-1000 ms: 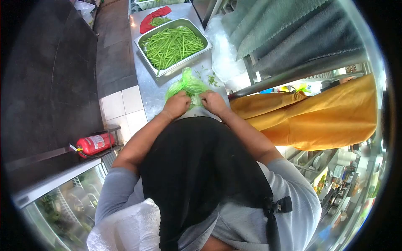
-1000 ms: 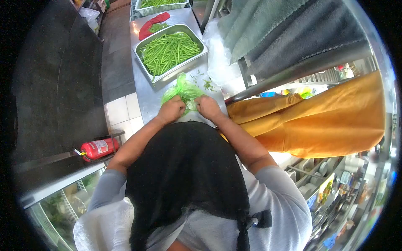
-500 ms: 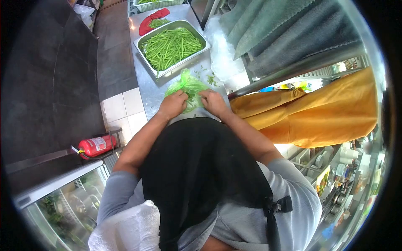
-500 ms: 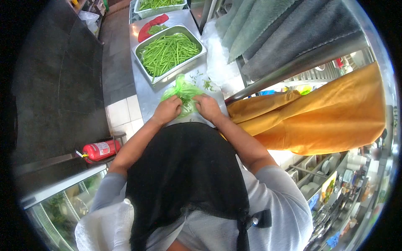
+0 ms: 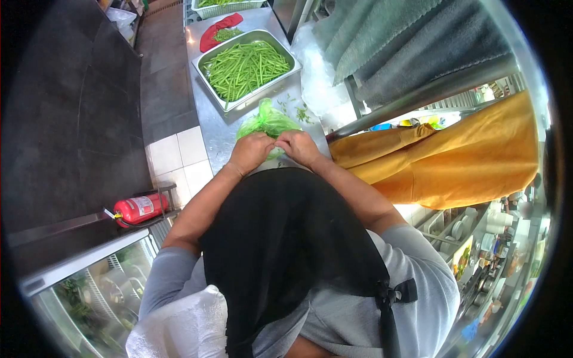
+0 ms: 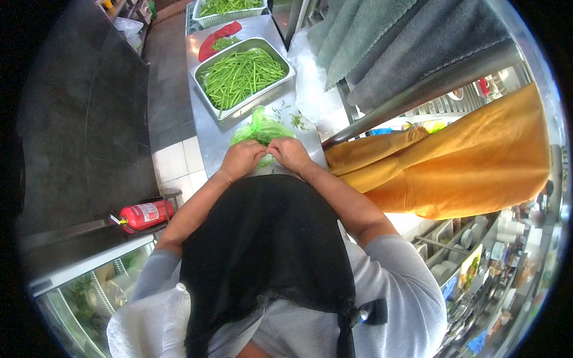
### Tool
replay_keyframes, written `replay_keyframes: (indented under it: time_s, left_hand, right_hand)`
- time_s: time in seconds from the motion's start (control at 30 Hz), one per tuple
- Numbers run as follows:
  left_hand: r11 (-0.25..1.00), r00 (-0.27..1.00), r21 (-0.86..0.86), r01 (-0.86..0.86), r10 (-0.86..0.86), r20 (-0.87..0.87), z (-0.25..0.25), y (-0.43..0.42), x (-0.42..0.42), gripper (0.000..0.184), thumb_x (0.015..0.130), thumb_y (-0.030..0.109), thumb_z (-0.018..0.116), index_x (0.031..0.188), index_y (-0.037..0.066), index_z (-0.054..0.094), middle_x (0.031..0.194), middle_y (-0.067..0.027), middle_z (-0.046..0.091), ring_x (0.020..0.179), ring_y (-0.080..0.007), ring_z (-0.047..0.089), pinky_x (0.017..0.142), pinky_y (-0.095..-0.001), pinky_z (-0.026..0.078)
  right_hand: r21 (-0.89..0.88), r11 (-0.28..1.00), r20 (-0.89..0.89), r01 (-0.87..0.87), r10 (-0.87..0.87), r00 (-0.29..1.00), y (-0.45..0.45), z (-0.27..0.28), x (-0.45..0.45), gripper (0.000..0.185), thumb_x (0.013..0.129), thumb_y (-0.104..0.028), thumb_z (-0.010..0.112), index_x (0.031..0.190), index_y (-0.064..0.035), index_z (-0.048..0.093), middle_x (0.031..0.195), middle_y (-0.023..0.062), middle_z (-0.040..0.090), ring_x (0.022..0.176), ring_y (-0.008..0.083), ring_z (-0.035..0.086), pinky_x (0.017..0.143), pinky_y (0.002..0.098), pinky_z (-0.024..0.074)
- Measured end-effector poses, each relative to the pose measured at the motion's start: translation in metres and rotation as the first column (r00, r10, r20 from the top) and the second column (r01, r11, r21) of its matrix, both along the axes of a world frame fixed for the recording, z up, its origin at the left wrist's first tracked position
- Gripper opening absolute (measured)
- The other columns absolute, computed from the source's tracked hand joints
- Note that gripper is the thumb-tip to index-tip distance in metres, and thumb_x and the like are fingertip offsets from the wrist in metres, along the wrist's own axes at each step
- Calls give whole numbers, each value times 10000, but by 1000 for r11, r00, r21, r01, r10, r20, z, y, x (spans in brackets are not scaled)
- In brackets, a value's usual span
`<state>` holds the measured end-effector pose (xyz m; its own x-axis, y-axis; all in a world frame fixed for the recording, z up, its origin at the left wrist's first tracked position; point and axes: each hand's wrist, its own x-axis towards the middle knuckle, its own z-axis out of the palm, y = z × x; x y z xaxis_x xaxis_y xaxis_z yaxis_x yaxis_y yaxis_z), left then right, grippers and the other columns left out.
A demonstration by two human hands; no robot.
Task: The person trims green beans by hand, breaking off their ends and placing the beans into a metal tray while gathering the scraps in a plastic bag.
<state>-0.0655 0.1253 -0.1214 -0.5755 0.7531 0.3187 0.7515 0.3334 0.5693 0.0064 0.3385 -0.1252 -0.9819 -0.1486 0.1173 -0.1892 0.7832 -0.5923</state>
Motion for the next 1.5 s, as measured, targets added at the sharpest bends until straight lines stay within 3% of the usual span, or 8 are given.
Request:
replay_keyframes:
  time_s: [0.2,0.3,0.37,0.63,0.87,1.17,1.27,1.5]
  left_hand:
    - [989,991,55,-134,133,35,20,2,3,113,914,202,746,893,97,780,862,-95,743,843,-327,719,764,-447,581]
    - [957,959,209,-203,152,238,27,3,2,113,901,160,788,967,75,821,915,-125,782,831,-297,744,761,-385,585]
    - [925,917,266,-270,163,364,36,5,-6,116,918,166,753,964,98,836,910,-134,786,836,-301,755,769,-389,590]
    - [926,904,233,-298,352,-244,101,19,-119,236,931,333,754,1010,131,846,1412,-261,644,1233,-447,635,1110,-515,478]
    - [841,992,-538,-57,-15,-128,49,12,-43,249,899,270,723,1089,150,830,1598,-171,515,1283,-458,606,1133,-536,466]
    - [972,983,-188,-142,161,93,11,16,-58,573,839,-28,596,1410,20,616,1652,-106,443,1271,-368,649,1045,-469,549]
    - [961,977,-242,-137,171,125,23,18,-56,583,828,-35,601,1409,19,613,1662,-107,429,1244,-371,664,1021,-476,562]
    - [971,986,-198,-132,149,73,4,14,-51,605,810,-34,627,1411,26,603,1662,-117,429,1185,-393,691,988,-490,573]
  right_hand:
    - [-106,993,-142,47,-62,988,-7,5,-6,146,965,-211,728,959,-66,744,847,140,730,774,318,701,730,437,554]
    - [-553,762,361,337,-146,921,-12,5,-13,113,983,-145,702,963,-40,738,806,65,715,740,192,679,698,366,547]
    - [-824,266,522,500,16,853,-13,10,-19,95,979,-82,667,976,-23,741,791,9,687,734,114,635,689,309,536]
    - [-53,999,318,11,6,948,1,0,-2,259,933,-89,690,1170,-2,744,960,185,763,933,318,743,864,429,589]
    - [23,929,-158,370,-362,919,9,3,-4,493,917,-76,683,1401,-22,609,1168,302,697,1012,435,714,912,520,567]
    - [205,976,-89,-68,87,992,7,-2,-29,214,950,-62,638,1142,0,708,985,226,744,944,397,737,863,491,587]
    - [495,848,144,191,-297,944,0,-24,-55,208,923,-127,681,1101,-25,718,988,225,749,945,391,744,862,488,595]
    - [423,898,248,122,-244,938,11,-33,-57,309,885,-204,744,1158,-65,707,1029,218,759,971,396,744,903,503,588]
